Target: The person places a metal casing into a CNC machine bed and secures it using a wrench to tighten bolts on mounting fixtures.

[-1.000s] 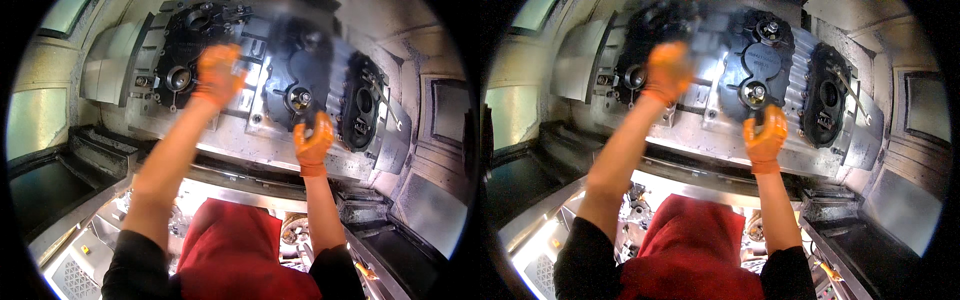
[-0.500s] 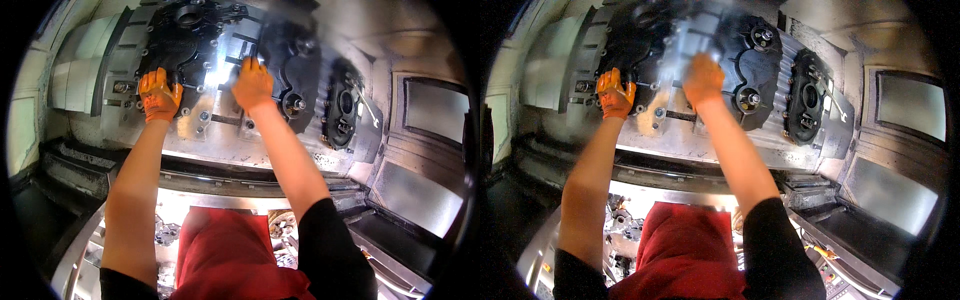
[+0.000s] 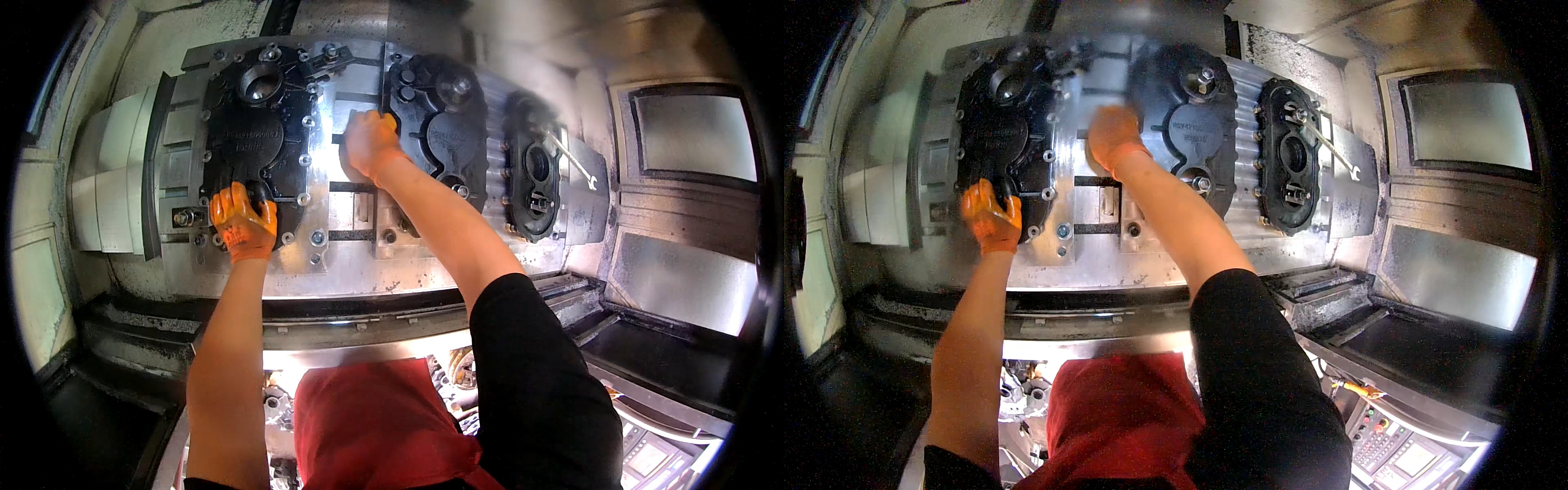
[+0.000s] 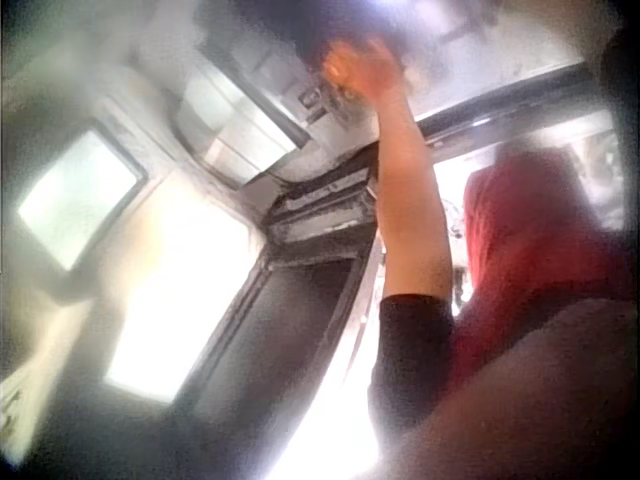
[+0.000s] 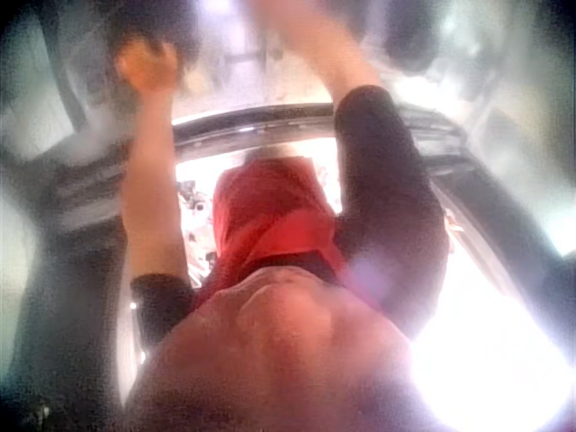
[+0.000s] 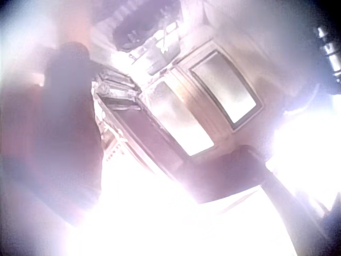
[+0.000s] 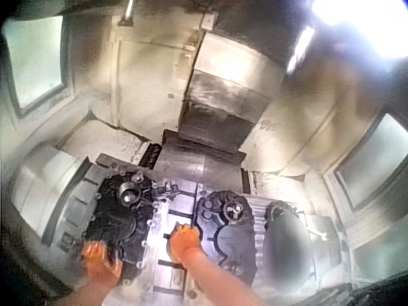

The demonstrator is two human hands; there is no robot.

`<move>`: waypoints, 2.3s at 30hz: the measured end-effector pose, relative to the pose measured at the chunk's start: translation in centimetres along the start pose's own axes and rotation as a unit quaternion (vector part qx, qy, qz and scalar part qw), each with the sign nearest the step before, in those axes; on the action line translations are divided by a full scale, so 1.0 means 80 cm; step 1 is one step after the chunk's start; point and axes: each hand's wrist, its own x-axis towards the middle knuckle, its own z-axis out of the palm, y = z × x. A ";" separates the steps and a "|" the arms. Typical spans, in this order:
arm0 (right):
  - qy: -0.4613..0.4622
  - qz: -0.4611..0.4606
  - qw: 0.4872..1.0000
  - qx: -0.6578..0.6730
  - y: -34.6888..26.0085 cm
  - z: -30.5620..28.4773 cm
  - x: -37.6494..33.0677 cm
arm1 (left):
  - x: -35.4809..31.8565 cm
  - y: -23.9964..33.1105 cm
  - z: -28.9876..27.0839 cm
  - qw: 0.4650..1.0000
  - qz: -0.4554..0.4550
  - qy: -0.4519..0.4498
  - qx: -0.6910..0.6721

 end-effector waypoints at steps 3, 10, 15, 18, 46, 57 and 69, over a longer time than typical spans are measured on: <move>0.005 0.018 0.998 0.063 0.003 -0.004 0.001 | 0.000 0.003 -0.001 1.000 -0.003 -0.004 0.011; 0.000 0.002 0.999 0.049 0.008 -0.028 0.009 | -0.022 -0.021 0.039 0.997 -0.044 -0.021 -0.059; -0.009 -0.079 0.997 -0.019 -0.001 -0.042 0.008 | -0.020 -0.022 0.033 0.999 -0.033 -0.002 -0.041; 0.089 -0.007 0.996 0.020 -0.011 0.000 0.010 | -0.005 -0.007 0.017 0.999 -0.014 -0.006 -0.030; -0.120 -0.002 0.993 -0.005 -0.002 -0.082 -0.016 | 0.009 0.002 -0.004 0.999 -0.025 0.003 -0.022; 0.038 0.070 0.951 0.298 -0.028 -0.076 -0.101 | 0.014 0.007 -0.013 0.995 -0.048 -0.062 -0.064; 0.161 0.183 0.688 0.683 0.078 -0.037 -0.281 | -0.004 -0.001 0.012 1.000 0.019 0.015 0.015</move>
